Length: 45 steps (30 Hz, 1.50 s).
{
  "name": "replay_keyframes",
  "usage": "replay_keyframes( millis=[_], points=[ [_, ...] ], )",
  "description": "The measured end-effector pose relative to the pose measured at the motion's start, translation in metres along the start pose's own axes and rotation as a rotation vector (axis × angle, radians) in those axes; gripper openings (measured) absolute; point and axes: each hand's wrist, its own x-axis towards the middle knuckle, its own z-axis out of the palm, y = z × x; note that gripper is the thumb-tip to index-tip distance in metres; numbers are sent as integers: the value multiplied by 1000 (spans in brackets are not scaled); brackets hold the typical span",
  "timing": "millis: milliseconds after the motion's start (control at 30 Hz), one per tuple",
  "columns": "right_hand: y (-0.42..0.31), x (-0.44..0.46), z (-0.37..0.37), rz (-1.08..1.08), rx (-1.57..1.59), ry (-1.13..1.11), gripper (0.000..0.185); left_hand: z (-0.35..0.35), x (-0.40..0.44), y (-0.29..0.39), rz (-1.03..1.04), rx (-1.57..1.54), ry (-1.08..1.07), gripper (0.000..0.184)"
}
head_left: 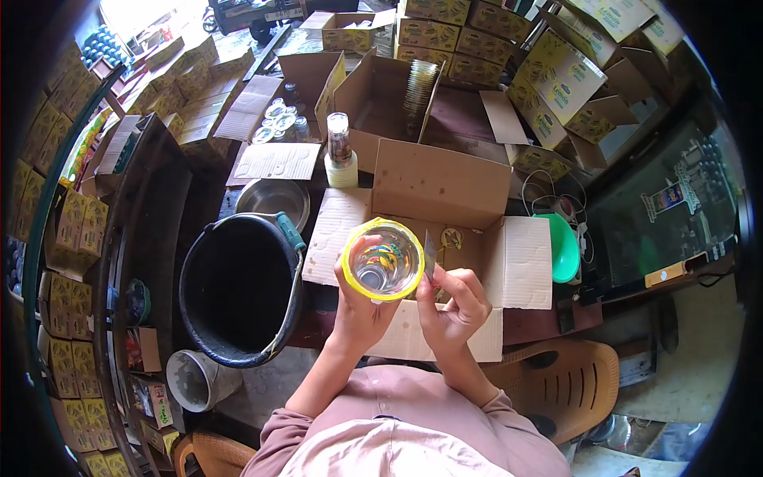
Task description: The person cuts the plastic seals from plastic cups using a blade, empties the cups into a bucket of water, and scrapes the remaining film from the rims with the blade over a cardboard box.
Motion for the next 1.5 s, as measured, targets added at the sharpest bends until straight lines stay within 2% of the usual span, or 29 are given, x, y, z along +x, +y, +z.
replay_keyframes(
  millis=[233,433,533,633,733,867,1067,1267,1500],
  points=[
    [1,1,-2,-43,-90,41,31,1,2,4,79,87,-17,71],
    [6,10,-7,26,15,0,33,2,1,7,58,31,-88,68],
    [12,9,-9,18,35,-26,25,0,2,6,34,-52,-111,68],
    [9,10,-10,15,6,-17,33,-5,4,4,69,5,-168,69],
    [6,10,-12,-1,-54,-28,32,-9,6,8,93,55,-196,71],
    [6,13,-12,-27,-5,-46,32,-14,4,5,50,-1,-260,77],
    [4,15,-14,-39,-6,-79,32,-20,1,-1,59,-143,-318,74],
    [3,16,-16,16,86,-114,31,-20,-1,-4,-158,-413,-299,68],
    [0,11,-14,-63,-41,-84,31,-19,2,-4,-76,-370,-260,67]
  ],
)
